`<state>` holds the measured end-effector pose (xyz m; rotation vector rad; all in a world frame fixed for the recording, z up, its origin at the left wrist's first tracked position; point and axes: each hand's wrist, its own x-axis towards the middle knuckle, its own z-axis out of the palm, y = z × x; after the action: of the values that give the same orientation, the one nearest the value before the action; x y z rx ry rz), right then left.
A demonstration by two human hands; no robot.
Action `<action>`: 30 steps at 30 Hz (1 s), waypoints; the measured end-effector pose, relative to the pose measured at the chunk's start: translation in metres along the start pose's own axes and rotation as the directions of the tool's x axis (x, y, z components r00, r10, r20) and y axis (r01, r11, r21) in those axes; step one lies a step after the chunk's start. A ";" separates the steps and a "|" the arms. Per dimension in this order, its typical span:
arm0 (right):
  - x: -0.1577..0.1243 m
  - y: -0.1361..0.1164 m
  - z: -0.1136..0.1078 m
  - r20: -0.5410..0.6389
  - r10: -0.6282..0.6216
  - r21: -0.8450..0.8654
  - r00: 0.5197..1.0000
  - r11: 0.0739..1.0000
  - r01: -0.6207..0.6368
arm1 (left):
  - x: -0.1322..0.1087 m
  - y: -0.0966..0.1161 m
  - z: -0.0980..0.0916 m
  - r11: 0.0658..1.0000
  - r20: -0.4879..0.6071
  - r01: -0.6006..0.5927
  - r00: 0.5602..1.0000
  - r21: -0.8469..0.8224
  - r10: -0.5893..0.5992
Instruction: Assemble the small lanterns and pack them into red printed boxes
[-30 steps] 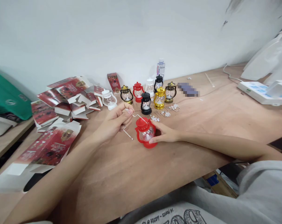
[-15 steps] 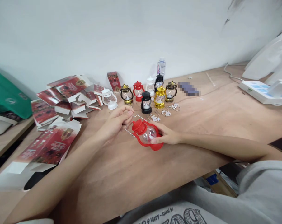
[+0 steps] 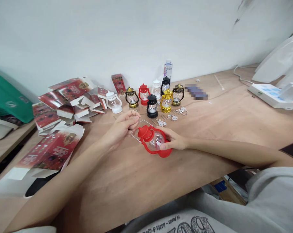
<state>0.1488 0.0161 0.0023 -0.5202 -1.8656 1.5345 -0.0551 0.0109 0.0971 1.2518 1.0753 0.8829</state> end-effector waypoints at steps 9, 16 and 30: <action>0.000 0.000 0.000 -0.013 0.002 0.051 1.000 0.999 -0.001 | 0.003 -0.006 0.005 0.999 -0.058 0.027 0.998 -0.036 -0.029; 0.000 0.000 0.000 -0.011 0.014 0.045 1.000 0.999 -0.014 | 0.002 -0.010 0.012 0.984 -0.155 0.123 0.978 -0.127 -0.142; 0.001 0.002 0.001 -0.007 0.020 0.102 1.000 0.995 -0.020 | 0.005 -0.015 0.015 0.968 -0.212 0.143 0.959 -0.204 -0.186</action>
<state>0.1472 0.0172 0.0005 -0.4988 -1.7705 1.6289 -0.0403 0.0096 0.0809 0.9048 1.2306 0.9918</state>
